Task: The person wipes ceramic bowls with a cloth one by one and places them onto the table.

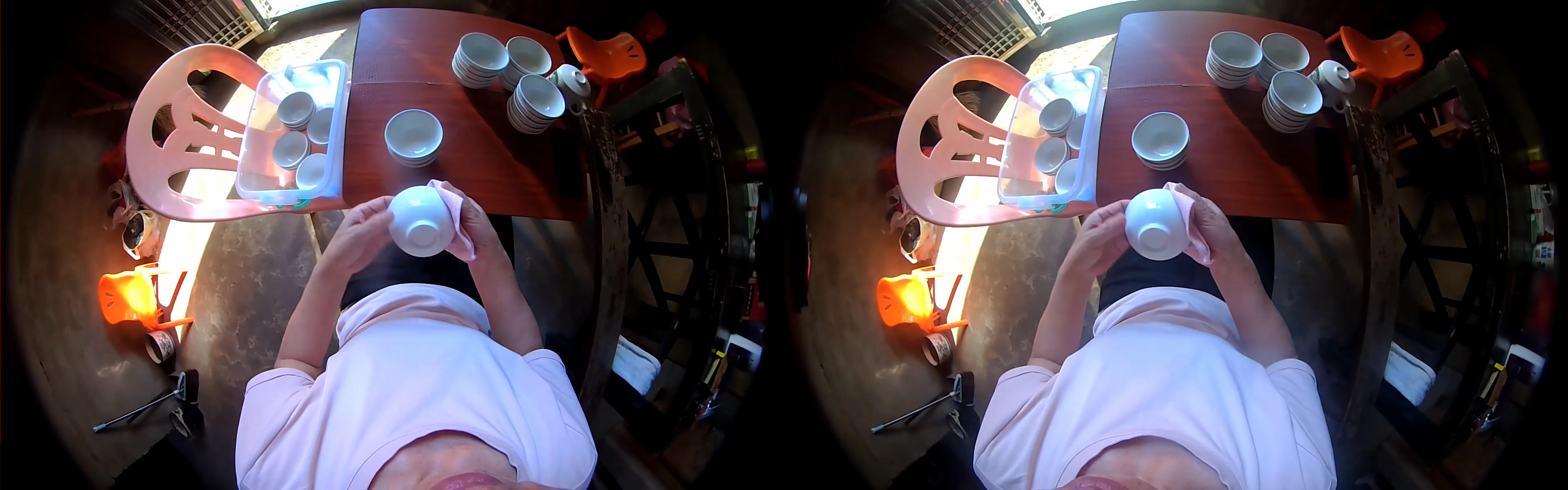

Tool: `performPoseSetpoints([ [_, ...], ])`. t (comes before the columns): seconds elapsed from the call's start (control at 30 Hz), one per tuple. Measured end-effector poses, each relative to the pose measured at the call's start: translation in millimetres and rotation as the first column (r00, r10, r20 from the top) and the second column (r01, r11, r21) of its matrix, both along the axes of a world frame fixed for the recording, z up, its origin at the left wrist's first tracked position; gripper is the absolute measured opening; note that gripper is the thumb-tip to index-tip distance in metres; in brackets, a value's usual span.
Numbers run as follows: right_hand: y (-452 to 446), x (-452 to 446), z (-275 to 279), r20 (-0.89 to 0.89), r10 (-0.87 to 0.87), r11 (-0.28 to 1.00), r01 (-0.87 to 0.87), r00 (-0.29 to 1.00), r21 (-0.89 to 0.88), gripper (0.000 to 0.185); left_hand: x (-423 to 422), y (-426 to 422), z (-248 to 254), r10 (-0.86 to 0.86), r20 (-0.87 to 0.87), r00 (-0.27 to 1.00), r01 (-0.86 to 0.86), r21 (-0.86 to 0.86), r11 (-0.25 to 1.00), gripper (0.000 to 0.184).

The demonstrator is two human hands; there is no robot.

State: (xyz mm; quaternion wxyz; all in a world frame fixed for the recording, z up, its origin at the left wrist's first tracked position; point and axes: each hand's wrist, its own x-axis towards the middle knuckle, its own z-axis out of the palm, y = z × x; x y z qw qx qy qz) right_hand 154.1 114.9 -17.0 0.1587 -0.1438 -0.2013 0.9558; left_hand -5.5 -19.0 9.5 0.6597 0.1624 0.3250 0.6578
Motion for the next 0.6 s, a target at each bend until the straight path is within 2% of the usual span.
performPoseSetpoints([
  [0.03, 0.7, -1.3, 2.6, -0.03, -0.004, 0.998, 0.002, 1.0, -0.062, 0.037, 6.8, -3.1, -3.4, -0.035, 0.083, 0.996, 0.033, 0.028, 0.999, 0.048],
  [0.1, -2.6, -5.9, 11.2, 0.017, -0.084, 0.993, 0.085, 0.996, -0.084, 0.032, 18.4, -5.0, -5.7, 0.022, 0.173, 0.985, -0.024, 0.007, 1.0, 0.047],
  [0.13, 6.9, 1.4, 9.8, -0.042, -0.018, 0.993, 0.013, 0.999, -0.117, 0.033, 22.5, -4.4, -5.1, 0.052, 0.217, 0.975, -0.057, 0.018, 0.998, 0.045],
  [0.17, 7.5, -0.2, 7.2, -0.003, -0.176, 0.974, 0.173, 0.984, -0.145, 0.035, 24.3, -3.9, -4.4, 0.081, 0.258, 0.963, -0.091, 0.027, 0.995, 0.043],
  [0.23, 10.7, 5.9, 18.5, 0.212, -0.478, 0.878, 0.459, 0.852, 0.136, 0.035, 20.3, -5.1, -3.4, 0.117, 0.315, 0.942, -0.122, -0.002, 0.992, 0.049],
  [0.27, 5.8, 10.4, 33.4, 0.209, -0.589, 0.785, 0.49, 0.781, 0.38, 0.038, 20.0, -5.5, 0.2, 0.147, 0.317, 0.937, -0.151, -0.01, 0.988, 0.05],
  [0.3, 2.5, 13.0, 52.8, -0.005, -0.633, 0.518, 0.428, 0.774, 0.741, 0.037, 20.0, -6.3, 1.9, 0.177, 0.32, 0.931, -0.18, -0.02, 0.983, 0.05],
  [0.33, -1.9, 12.5, 77.8, -0.213, -0.578, 0.118, 0.338, 0.788, 0.934, 0.036, 19.5, -7.1, -0.6, 0.21, 0.251, 0.945, -0.204, -0.049, 0.978, 0.051],
  [0.37, -15.0, 10.8, 75.7, -0.239, -0.517, -0.132, 0.2, 0.822, 0.971, 0.034, 18.0, -7.6, -6.1, 0.163, 0.153, 0.975, -0.158, -0.044, 0.987, 0.05],
  [0.4, -28.2, 9.2, 73.7, -0.285, -0.455, -0.387, 0.101, 0.843, 0.916, 0.032, 16.2, -7.9, -12.9, 0.111, 0.053, 0.992, -0.109, -0.043, 0.993, 0.05],
  [0.43, -44.4, 4.6, 57.5, -0.204, -0.481, -0.444, -0.036, 0.853, 0.895, 0.029, 16.0, -6.9, -16.4, 0.056, -0.049, 0.997, -0.058, -0.044, 0.997, 0.05],
  [0.47, -46.6, 1.5, 61.7, -0.194, -0.447, -0.518, -0.076, 0.873, 0.852, 0.027, 32.2, 4.6, 7.9, 0.197, -0.273, 0.942, -0.189, 0.056, 0.98, 0.045],
  [0.5, -47.4, -0.9, 65.3, -0.177, -0.416, -0.586, -0.114, 0.892, 0.803, 0.025, 31.9, -1.0, 1.5, 0.119, -0.328, 0.937, -0.105, 0.062, 0.993, 0.041],
  [0.53, -42.0, -6.3, 54.0, -0.153, -0.496, -0.531, -0.159, 0.855, 0.832, 0.025, 29.6, -10.8, -10.4, 0.044, -0.382, 0.923, -0.021, 0.064, 0.998, 0.038],
  [0.57, -27.3, -9.7, 51.1, -0.179, -0.459, -0.522, -0.101, 0.87, 0.847, 0.025, 30.0, -15.6, -13.0, -0.026, -0.432, 0.901, 0.058, 0.061, 0.996, 0.034],
  [0.6, -19.5, -8.2, 54.0, 0.08, -0.43, -0.102, -0.136, 0.899, 0.985, 0.023, 31.4, -18.2, -13.3, -0.065, -0.437, 0.897, 0.097, 0.052, 0.994, 0.032],
])
